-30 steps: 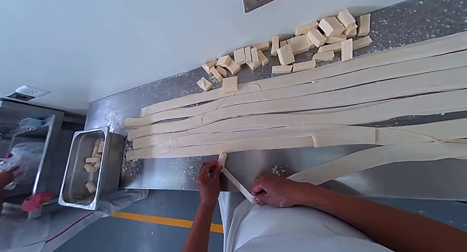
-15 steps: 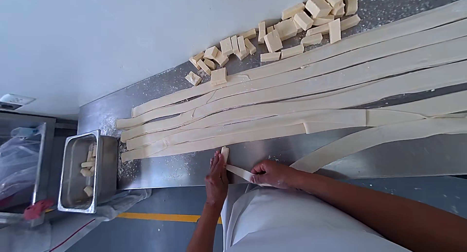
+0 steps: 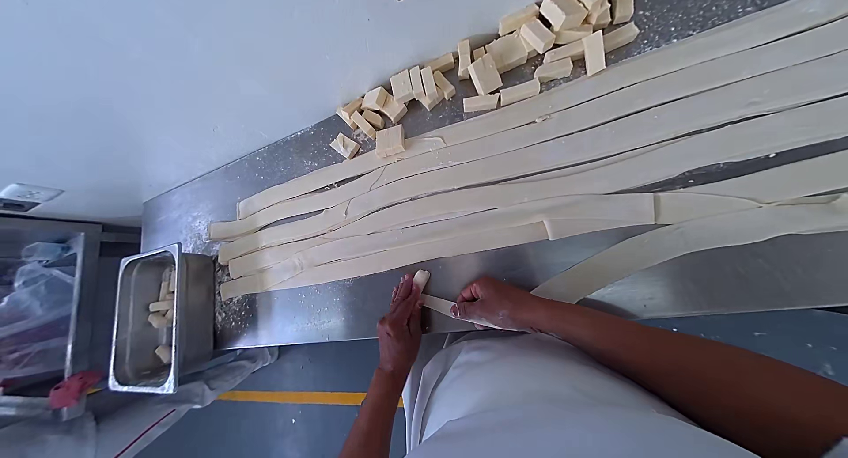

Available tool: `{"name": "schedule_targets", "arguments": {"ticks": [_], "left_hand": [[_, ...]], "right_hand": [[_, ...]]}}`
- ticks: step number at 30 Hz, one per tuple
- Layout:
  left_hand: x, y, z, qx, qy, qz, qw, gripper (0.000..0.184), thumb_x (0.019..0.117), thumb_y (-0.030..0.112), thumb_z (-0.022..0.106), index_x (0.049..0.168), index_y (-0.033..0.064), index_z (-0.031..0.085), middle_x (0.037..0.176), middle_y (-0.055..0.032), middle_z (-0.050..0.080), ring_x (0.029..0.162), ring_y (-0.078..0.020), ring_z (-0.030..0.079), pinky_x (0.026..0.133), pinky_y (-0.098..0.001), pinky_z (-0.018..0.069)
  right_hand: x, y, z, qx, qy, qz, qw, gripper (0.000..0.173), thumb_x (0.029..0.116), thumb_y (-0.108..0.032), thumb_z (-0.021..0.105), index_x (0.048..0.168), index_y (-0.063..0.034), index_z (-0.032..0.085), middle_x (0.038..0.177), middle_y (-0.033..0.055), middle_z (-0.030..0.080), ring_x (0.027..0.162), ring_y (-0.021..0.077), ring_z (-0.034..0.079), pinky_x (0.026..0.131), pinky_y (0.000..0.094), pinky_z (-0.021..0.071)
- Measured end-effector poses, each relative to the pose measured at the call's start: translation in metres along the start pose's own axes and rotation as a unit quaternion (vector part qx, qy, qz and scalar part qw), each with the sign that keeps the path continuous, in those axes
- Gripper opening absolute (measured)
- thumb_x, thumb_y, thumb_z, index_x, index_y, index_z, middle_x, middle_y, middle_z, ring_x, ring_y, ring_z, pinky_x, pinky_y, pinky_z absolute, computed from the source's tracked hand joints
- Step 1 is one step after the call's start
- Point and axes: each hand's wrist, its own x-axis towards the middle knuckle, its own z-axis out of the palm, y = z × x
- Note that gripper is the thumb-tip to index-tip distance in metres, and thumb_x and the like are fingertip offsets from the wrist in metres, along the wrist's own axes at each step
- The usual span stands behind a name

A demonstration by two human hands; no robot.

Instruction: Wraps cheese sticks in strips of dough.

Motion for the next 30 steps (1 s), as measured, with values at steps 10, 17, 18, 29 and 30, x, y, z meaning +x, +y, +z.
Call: {"name": "schedule_targets", "arguments": {"ticks": [10,17,18,29,30], "left_hand": [[-0.009,0.029,0.012,-0.061,-0.016,-0.078,0.995,0.032,0.0977,0.002,0.051,0.119,-0.0143,0.068,0.128,-0.0309,0.065,0.125,-0.0475,0.060,0.112,-0.0576,0.0428],[0.028,0.053,-0.030,-0.333,-0.104,-0.394,0.850,0.033,0.0891,-0.007,0.070,0.121,-0.0104,0.064,0.103,-0.0139,0.075,0.092,-0.0144,0.073,0.084,-0.0303,0.0607],[0.035,0.053,-0.035,-0.365,-0.129,-0.419,0.821,0.034,0.0894,-0.008,0.069,0.123,-0.0100,0.062,0.101,-0.0123,0.075,0.090,-0.0143,0.073,0.083,-0.0307,0.0606],[0.050,0.072,-0.047,-0.498,-0.120,-0.391,0.765,0.033,0.0980,-0.004,0.052,0.130,-0.0085,0.048,0.098,-0.0057,0.069,0.088,-0.0130,0.070,0.087,-0.0302,0.0592],[0.049,0.073,-0.048,-0.508,-0.144,-0.378,0.761,0.033,0.0981,-0.003,0.051,0.131,-0.0065,0.047,0.097,-0.0038,0.068,0.087,-0.0115,0.069,0.086,-0.0290,0.0587]], "right_hand": [[0.026,-0.009,0.006,0.054,-0.087,0.052,0.993,0.017,0.1093,-0.013,0.040,0.113,-0.0075,0.056,0.070,-0.0032,0.052,0.051,0.0018,0.044,0.049,0.0171,0.0365],[0.012,-0.018,0.004,-0.154,-0.016,-0.068,0.986,0.040,0.1072,-0.034,0.055,0.109,0.0047,0.064,0.092,0.0154,0.060,0.082,0.0232,0.056,0.078,0.0427,0.0459],[0.006,-0.023,0.003,-0.184,-0.013,-0.081,0.980,0.040,0.1076,-0.033,0.054,0.112,0.0053,0.064,0.096,0.0183,0.061,0.087,0.0273,0.058,0.081,0.0460,0.0466],[-0.005,-0.049,-0.028,-0.395,0.210,-0.283,0.849,0.081,0.0862,-0.040,0.081,0.148,0.0023,0.050,0.146,0.0271,0.052,0.138,0.0461,0.046,0.112,0.0663,0.0343],[-0.006,-0.051,-0.018,-0.399,0.169,-0.300,0.850,0.100,0.0791,-0.042,0.087,0.155,0.0030,0.039,0.154,0.0279,0.044,0.145,0.0454,0.039,0.118,0.0644,0.0293]]}}
